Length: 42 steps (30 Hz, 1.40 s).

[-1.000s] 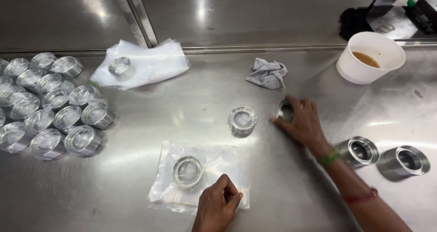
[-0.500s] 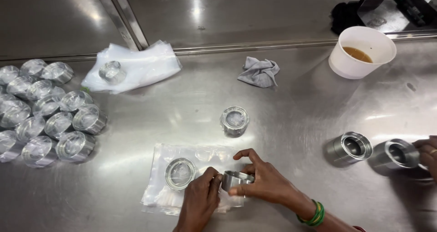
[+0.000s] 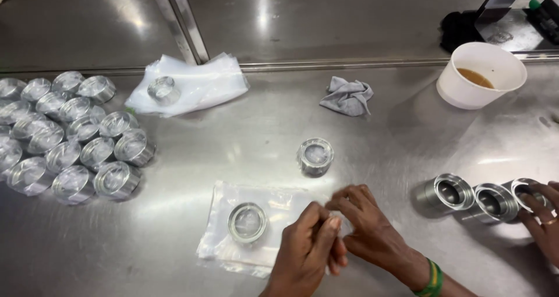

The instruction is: The person places circular metal components into plastic bags one at a time and arranges stacks of identical metal rings on a work surface.

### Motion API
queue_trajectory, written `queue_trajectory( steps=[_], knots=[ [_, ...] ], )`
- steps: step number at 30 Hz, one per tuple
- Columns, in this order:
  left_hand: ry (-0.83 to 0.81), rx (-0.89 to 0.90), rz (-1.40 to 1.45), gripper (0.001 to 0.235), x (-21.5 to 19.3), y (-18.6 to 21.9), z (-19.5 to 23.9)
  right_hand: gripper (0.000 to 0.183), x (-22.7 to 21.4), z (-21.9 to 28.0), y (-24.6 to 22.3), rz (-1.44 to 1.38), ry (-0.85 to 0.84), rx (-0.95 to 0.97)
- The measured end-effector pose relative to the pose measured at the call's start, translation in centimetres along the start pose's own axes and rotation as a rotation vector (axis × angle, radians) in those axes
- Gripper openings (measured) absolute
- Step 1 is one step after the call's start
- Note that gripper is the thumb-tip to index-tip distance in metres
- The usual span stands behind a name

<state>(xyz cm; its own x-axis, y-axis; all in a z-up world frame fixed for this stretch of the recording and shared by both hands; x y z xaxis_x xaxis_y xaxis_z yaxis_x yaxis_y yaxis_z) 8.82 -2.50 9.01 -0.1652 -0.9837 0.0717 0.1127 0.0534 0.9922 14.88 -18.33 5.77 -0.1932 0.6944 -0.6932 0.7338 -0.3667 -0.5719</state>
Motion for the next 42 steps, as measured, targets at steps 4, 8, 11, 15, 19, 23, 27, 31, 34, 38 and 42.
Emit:
queue_trajectory(
  steps=[4, 8, 11, 15, 19, 23, 27, 31, 34, 38, 42],
  knots=[
    [-0.032, -0.023, -0.071, 0.03, -1.0, 0.2, -0.6, 0.04, -0.8, 0.5, 2.1, -0.172, -0.082, 0.264],
    [-0.019, 0.137, -0.536, 0.032, -2.1, -2.6, -3.0, 0.019, 1.5, 4.1, 7.6, -0.683, -0.068, 0.458],
    [0.011, 0.204, -0.81, 0.038, -1.2, -5.3, -5.0, 0.009, 2.2, 5.5, 8.6, -0.665, -0.032, 0.412],
    [0.094, 0.014, -1.061, 0.032, 0.2, -7.6, -6.8, 0.03, 1.4, 4.6, 6.0, -0.069, -0.078, 0.281],
    [0.146, -0.074, -0.964, 0.041, 0.8, -2.9, -6.5, 0.052, -0.8, 2.3, 2.3, -0.021, -0.082, 0.204],
    [0.017, -0.251, -0.481, 0.06, 0.4, -4.2, -3.8, 0.079, -0.1, 1.1, 2.4, -0.17, -0.025, 0.409],
    [0.001, -0.135, -0.465, 0.074, -0.4, -7.7, -0.5, 0.064, -0.3, 1.4, 5.6, -0.504, 0.242, 0.798],
    [-0.034, -0.018, -0.925, 0.081, -0.3, -7.8, 1.0, 0.043, 0.4, 0.5, 8.0, -0.651, 0.353, 0.795],
    [-0.09, -0.106, -1.096, 0.065, 0.5, -9.6, 0.7, 0.028, 1.1, -1.2, 9.9, -0.551, 0.242, 0.959],
    [0.027, -0.091, -1.124, 0.025, -1.3, -11.7, -0.6, 0.032, -1.7, -4.8, 9.8, -0.347, 0.055, 0.805],
    [0.111, -0.079, -0.766, 0.018, -4.8, -12.5, 0.3, 0.052, -6.8, -2.5, 12.7, 0.566, 0.035, 0.398]
  ],
)
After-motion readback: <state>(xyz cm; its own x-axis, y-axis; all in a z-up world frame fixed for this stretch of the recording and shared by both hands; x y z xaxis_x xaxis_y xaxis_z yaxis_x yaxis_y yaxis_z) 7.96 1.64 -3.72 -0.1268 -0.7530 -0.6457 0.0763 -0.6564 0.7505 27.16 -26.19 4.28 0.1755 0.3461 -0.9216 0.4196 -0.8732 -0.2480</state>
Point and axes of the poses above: each hand's wrist, its own z-axis away from the middle knuckle, its own x-axis out of the palm, y = z × x, the point moved 3 cm from there along -z, towards the middle knuckle, and after that the axes turned 4 degrees about -z, right-handed, at the moved point
